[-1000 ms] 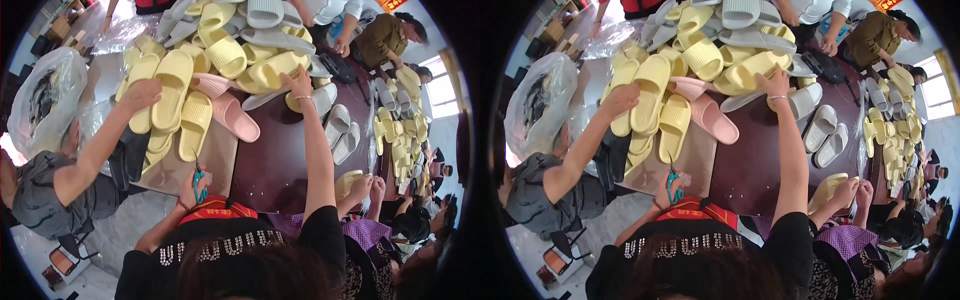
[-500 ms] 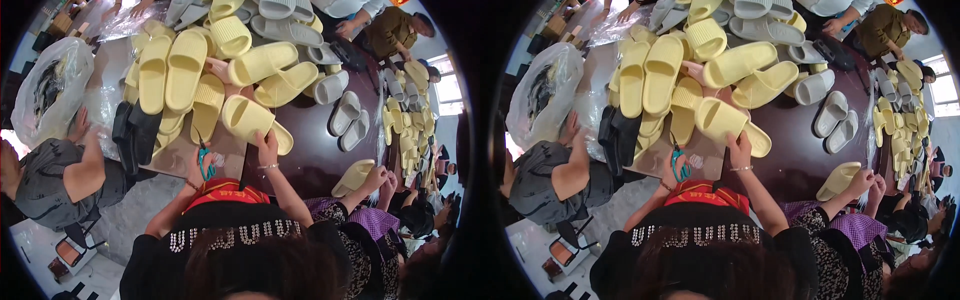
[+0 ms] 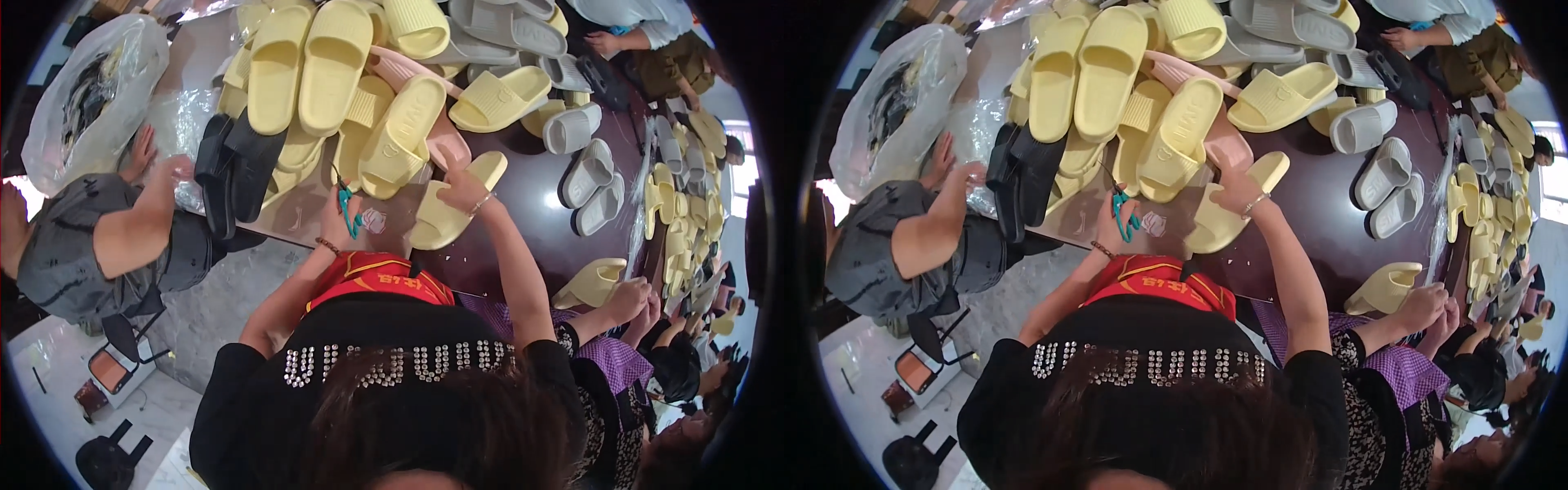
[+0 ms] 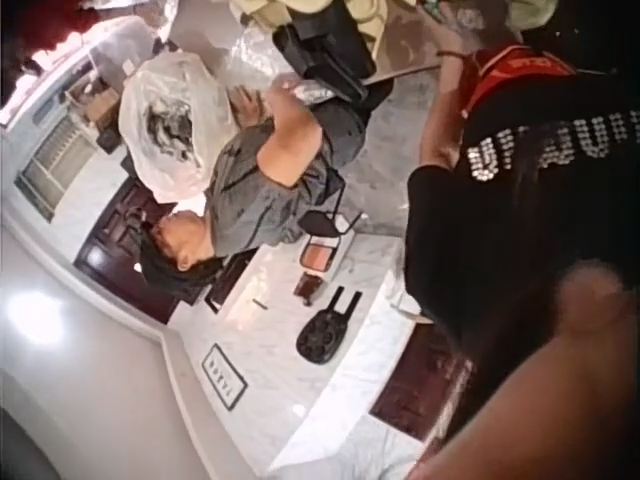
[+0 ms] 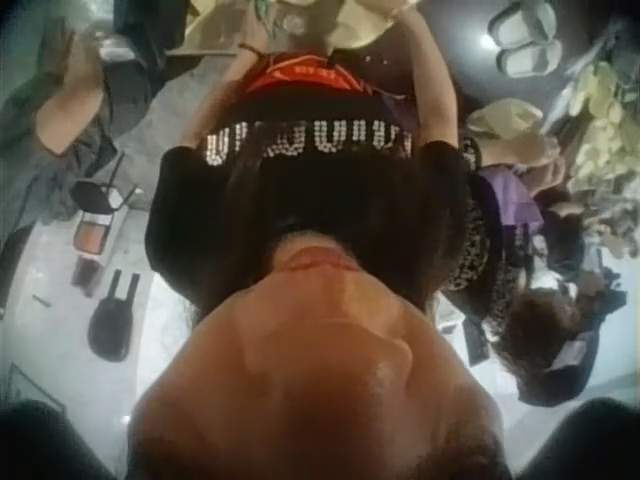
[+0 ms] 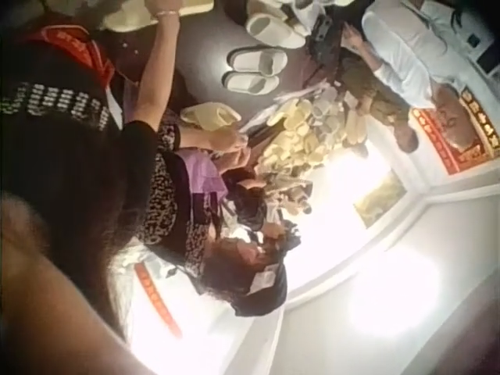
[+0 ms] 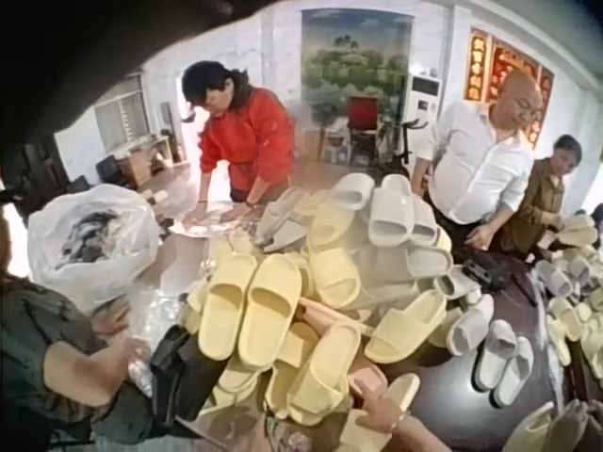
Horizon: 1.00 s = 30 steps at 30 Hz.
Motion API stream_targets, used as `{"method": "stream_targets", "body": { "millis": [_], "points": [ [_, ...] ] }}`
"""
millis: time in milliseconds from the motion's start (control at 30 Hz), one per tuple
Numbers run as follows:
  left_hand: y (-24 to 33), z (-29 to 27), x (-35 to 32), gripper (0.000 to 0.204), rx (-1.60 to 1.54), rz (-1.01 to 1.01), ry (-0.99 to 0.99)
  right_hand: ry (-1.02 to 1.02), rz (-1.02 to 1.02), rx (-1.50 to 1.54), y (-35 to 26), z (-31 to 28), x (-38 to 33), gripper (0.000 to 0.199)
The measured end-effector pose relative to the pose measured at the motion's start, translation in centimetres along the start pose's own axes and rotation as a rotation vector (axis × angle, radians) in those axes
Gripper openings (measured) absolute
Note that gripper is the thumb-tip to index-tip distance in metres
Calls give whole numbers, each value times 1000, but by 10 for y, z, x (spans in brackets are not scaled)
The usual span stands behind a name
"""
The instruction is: Trim excess plastic material from newly manufactured slippers using scissors.
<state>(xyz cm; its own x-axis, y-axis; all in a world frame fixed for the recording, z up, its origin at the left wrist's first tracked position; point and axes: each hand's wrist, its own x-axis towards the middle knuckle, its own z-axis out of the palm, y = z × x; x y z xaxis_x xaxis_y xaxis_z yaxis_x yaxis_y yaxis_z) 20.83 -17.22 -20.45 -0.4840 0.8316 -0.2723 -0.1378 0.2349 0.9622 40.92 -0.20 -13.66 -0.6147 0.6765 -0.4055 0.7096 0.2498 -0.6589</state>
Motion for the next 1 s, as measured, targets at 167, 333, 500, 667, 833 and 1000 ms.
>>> {"method": "stream_targets", "body": {
  "millis": [167,333,500,667,833,1000],
  "points": [
    [-18,-4,-6,35,68,-14,-39,-275,79,260,-21,19,36,58],
    [9,-9,-10,36,33,-27,-12,-136,36,497,1,53,18,55],
    [50,-32,-9,38,118,137,23,353,-79,1042,-49,60,-54,50],
    [62,-24,2,39,-23,170,-96,762,81,1082,-33,84,-58,39],
    [60,11,-6,41,-32,229,-207,730,104,1829,5,114,-18,32],
    [50,33,3,44,295,295,-234,476,319,1573,-7,110,-28,30]
  ]
}}
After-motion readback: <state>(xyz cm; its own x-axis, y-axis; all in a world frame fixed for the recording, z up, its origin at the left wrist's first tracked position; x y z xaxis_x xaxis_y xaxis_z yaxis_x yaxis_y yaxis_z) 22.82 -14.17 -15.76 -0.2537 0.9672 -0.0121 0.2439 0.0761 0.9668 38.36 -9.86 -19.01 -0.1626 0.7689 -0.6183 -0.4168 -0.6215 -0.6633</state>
